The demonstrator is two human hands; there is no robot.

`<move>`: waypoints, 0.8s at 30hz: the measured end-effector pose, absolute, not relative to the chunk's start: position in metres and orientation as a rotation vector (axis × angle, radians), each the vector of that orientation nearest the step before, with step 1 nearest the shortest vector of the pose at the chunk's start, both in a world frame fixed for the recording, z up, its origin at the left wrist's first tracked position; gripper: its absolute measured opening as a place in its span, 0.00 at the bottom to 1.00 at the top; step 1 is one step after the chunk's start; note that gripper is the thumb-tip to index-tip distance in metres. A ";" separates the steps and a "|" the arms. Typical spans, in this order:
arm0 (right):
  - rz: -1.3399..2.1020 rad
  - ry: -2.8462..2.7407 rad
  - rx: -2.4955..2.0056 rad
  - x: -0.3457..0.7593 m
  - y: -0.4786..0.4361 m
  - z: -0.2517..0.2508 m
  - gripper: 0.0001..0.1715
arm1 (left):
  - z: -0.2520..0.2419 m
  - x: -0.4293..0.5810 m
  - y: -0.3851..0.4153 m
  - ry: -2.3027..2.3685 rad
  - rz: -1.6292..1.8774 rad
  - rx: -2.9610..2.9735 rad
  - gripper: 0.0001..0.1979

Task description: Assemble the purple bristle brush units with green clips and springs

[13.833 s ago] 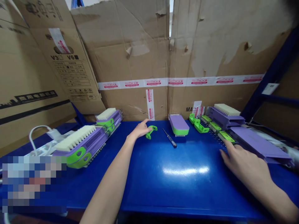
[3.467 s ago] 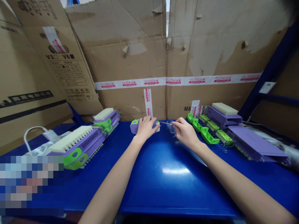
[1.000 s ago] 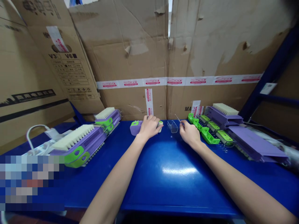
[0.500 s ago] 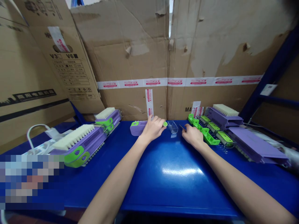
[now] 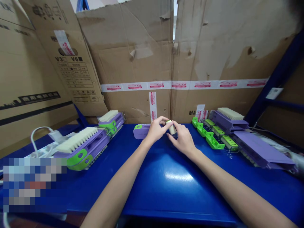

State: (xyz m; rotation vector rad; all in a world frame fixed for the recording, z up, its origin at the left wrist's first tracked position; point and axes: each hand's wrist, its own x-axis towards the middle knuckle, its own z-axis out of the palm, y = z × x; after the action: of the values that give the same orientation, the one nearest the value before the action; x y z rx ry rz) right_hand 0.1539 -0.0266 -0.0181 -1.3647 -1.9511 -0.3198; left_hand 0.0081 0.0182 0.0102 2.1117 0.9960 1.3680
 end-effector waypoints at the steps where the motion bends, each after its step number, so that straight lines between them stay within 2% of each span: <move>1: -0.281 -1.931 -1.347 0.152 -0.026 -0.019 0.29 | 0.011 0.009 0.018 0.961 1.356 2.096 0.12; 4: -0.225 -1.846 -1.370 0.155 -0.021 -0.022 0.28 | 0.013 0.005 0.018 1.007 1.370 2.192 0.12; 6: -0.226 -1.776 -1.447 0.160 -0.016 -0.023 0.28 | 0.014 -0.004 0.020 1.203 1.367 2.395 0.11; 10: -0.291 -1.734 -1.604 0.170 -0.006 -0.024 0.25 | 0.008 -0.025 0.028 1.674 1.089 2.790 0.15; 13: -0.382 -1.803 -1.662 0.171 -0.001 -0.025 0.22 | 0.002 -0.034 0.033 1.824 0.949 2.840 0.18; 24: -0.596 -1.871 -1.773 0.160 -0.008 -0.021 0.23 | -0.001 -0.027 0.029 1.654 0.903 3.101 0.20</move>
State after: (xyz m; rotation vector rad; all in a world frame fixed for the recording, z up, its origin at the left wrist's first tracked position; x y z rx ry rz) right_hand 0.1598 -0.0079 -0.0210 -1.7729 -1.8707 -0.5958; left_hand -0.0269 0.0295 -0.0012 3.1009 1.6539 0.9029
